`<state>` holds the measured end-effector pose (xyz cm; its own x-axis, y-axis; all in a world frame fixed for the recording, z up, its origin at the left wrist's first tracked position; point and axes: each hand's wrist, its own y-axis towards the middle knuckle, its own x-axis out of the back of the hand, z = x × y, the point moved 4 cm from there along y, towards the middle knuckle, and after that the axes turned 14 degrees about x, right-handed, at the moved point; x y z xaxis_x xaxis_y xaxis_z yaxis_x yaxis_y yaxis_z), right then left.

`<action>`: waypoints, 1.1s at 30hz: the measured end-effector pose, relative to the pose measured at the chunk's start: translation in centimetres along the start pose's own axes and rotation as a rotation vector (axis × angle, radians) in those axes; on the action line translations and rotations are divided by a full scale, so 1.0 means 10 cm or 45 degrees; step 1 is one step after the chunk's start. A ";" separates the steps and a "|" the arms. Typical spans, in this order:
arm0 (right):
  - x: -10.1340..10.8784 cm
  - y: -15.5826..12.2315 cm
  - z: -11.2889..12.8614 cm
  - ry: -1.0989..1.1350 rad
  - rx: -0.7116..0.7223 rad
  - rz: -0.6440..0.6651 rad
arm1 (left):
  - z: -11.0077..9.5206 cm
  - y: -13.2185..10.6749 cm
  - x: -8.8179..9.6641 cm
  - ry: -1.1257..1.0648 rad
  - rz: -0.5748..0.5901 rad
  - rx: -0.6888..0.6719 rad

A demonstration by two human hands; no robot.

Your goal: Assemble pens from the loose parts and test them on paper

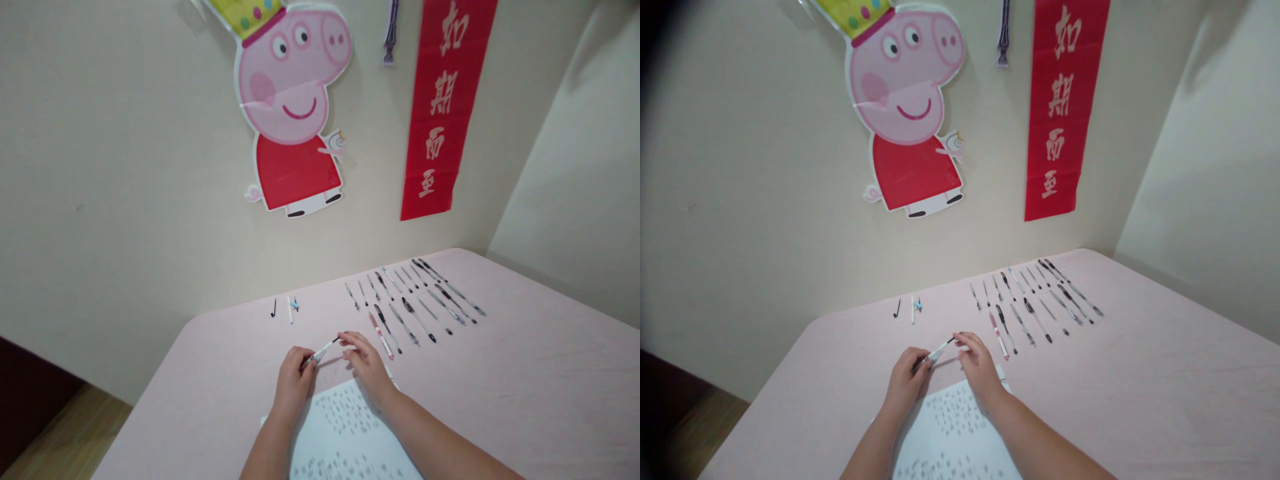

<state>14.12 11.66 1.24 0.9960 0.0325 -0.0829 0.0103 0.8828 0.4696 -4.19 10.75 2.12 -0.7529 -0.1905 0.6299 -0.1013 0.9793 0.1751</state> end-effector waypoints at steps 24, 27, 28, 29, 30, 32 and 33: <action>-0.13 -0.06 -0.10 -0.147 0.186 0.308 | 0.12 0.02 0.05 -0.004 -0.071 0.121; -0.13 -0.06 -0.13 -0.172 0.144 0.292 | 0.15 0.02 0.06 -0.018 -0.001 0.171; -0.13 -0.06 -0.14 -0.179 0.137 0.288 | 0.15 0.01 0.05 -0.015 0.033 0.187; -0.13 -0.06 -0.14 -0.184 0.134 0.288 | 0.16 0.01 0.04 -0.010 0.066 0.200; -0.13 -0.06 -0.14 -0.185 0.137 0.289 | 0.16 0.00 0.03 -0.002 0.097 0.206; -0.14 -0.06 -0.14 -0.187 0.145 0.304 | 0.16 0.00 0.01 0.024 0.137 0.197; -0.14 -0.06 -0.14 -0.189 0.149 0.312 | 0.16 0.00 0.01 0.042 0.150 0.186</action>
<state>12.60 11.72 -0.12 0.9720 0.1612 0.1708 -0.2303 0.7971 0.5582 -5.25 10.82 0.97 -0.7437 -0.0740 0.6644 -0.1090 0.9940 -0.0114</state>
